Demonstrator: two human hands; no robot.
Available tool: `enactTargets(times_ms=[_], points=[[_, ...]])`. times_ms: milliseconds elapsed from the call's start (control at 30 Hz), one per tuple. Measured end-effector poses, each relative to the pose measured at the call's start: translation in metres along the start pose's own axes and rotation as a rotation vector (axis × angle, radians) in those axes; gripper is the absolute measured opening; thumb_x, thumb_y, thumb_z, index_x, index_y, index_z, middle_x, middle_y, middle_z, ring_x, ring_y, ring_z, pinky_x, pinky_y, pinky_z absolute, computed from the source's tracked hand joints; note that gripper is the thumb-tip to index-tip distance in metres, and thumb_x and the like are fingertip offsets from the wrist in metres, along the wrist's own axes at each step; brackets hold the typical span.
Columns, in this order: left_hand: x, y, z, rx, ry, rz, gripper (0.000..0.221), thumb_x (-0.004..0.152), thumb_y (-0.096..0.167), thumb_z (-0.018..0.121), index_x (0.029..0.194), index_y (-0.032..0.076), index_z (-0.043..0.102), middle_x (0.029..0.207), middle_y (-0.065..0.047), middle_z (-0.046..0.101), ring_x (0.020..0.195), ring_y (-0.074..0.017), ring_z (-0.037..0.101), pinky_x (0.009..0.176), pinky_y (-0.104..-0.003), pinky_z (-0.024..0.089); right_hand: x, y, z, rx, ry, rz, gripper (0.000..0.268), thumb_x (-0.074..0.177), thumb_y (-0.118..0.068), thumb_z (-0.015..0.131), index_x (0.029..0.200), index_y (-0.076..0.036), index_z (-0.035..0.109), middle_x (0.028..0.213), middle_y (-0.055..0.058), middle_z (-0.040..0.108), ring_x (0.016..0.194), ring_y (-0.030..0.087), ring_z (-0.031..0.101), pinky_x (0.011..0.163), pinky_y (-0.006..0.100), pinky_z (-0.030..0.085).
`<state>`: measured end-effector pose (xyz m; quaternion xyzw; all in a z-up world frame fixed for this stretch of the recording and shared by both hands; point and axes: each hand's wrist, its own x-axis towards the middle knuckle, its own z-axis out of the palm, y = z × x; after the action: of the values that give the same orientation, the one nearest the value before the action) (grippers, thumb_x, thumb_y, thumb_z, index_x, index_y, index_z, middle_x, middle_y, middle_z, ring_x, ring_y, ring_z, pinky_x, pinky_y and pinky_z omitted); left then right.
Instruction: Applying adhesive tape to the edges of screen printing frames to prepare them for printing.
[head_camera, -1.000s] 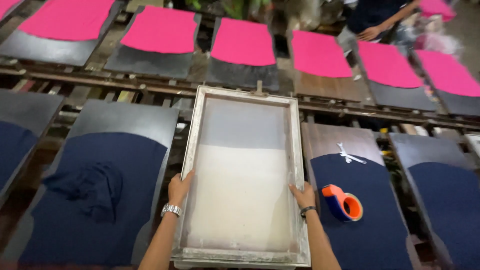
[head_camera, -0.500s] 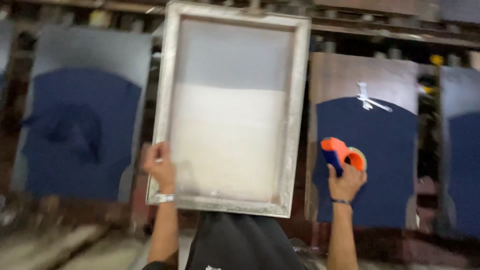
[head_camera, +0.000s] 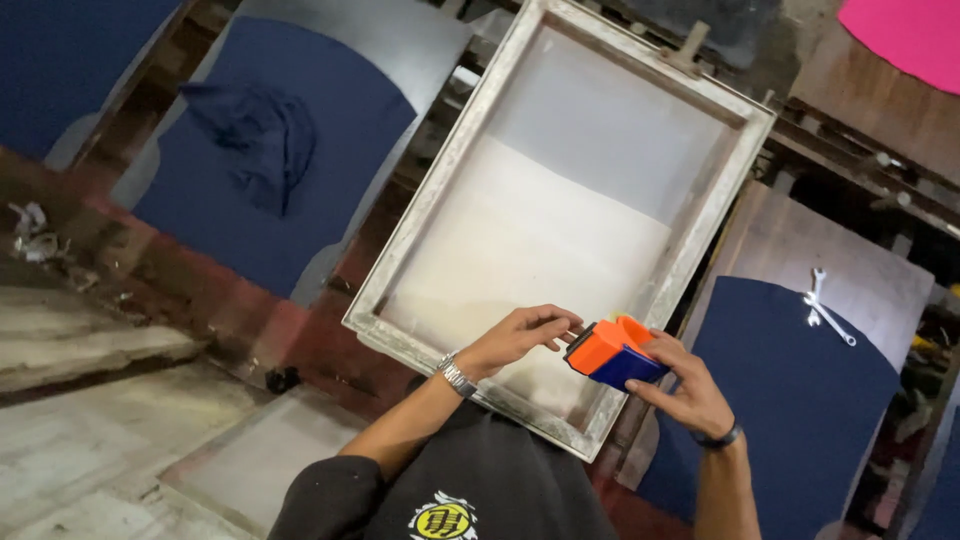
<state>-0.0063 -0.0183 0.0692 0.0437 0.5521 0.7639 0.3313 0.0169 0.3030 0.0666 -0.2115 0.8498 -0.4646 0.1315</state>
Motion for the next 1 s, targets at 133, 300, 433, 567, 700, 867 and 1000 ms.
enactTargets(times_ms=[133,300,433,567,700,867,1000], points=[[0.003,-0.030,-0.017,-0.087,0.155,0.094,0.025,0.097,0.026,0.075,0.112,0.006,0.077,0.100,-0.011,0.076,0.094,-0.0147,0.071,0.083,-0.028,0.060,0.039,-0.016,0.005,0.105,-0.069,-0.034,0.032,0.071,-0.008,0.091,0.097,0.002,0.076,0.096,0.012,0.080,0.101,0.034,0.074,0.116,0.060,0.035],[0.016,-0.046,-0.039,-0.029,0.347,0.175,0.015,0.092,0.012,0.077,0.103,0.002,0.076,0.084,-0.014,0.075,0.077,-0.0198,0.075,0.068,-0.029,0.062,0.070,-0.023,0.014,0.023,-0.117,0.098,0.035,0.075,-0.014,0.090,0.105,-0.002,0.076,0.092,0.016,0.077,0.093,0.031,0.074,0.098,0.056,0.048],[0.059,-0.048,-0.081,0.207,0.449,0.246,0.014,0.094,0.011,0.071,0.104,0.001,0.074,0.078,-0.015,0.073,0.072,-0.0190,0.071,0.067,-0.033,0.057,0.106,-0.028,0.022,-0.102,-0.096,0.199,0.036,0.084,-0.024,0.084,0.113,-0.004,0.073,0.090,0.020,0.075,0.089,0.031,0.072,0.088,0.049,0.053],[0.094,-0.036,-0.124,0.147,0.413,0.281,0.010,0.091,0.011,0.072,0.098,0.006,0.075,0.077,-0.009,0.074,0.074,-0.0142,0.067,0.072,-0.027,0.054,0.123,-0.007,0.020,-0.390,-0.063,0.307,0.088,0.055,-0.041,0.101,0.125,-0.006,0.061,0.101,0.026,0.071,0.103,0.046,0.069,0.090,0.055,0.054],[0.107,-0.028,-0.203,0.112,0.463,0.244,0.013,0.089,0.008,0.073,0.101,0.004,0.074,0.085,-0.009,0.072,0.078,-0.0174,0.069,0.070,-0.028,0.057,0.096,0.033,-0.032,-0.569,-0.030,0.111,0.074,0.052,-0.036,0.101,0.107,-0.002,0.065,0.080,0.020,0.074,0.082,0.038,0.075,0.076,0.044,0.059],[0.072,0.026,-0.252,0.245,0.599,0.104,0.012,0.090,0.013,0.078,0.100,0.007,0.076,0.082,-0.008,0.074,0.073,-0.0143,0.071,0.059,-0.024,0.059,0.037,0.069,-0.096,-0.639,-0.019,0.141,0.073,0.052,-0.041,0.098,0.106,-0.003,0.067,0.078,0.016,0.074,0.079,0.037,0.075,0.071,0.044,0.060],[0.079,0.023,-0.268,0.344,0.622,0.025,0.010,0.092,0.016,0.078,0.100,0.010,0.075,0.080,-0.004,0.072,0.070,-0.0079,0.066,0.051,-0.015,0.049,-0.001,0.139,-0.102,-0.875,-0.056,0.168,0.079,0.058,-0.064,0.086,0.116,-0.015,0.062,0.095,0.006,0.075,0.098,0.025,0.075,0.098,0.041,0.049]])
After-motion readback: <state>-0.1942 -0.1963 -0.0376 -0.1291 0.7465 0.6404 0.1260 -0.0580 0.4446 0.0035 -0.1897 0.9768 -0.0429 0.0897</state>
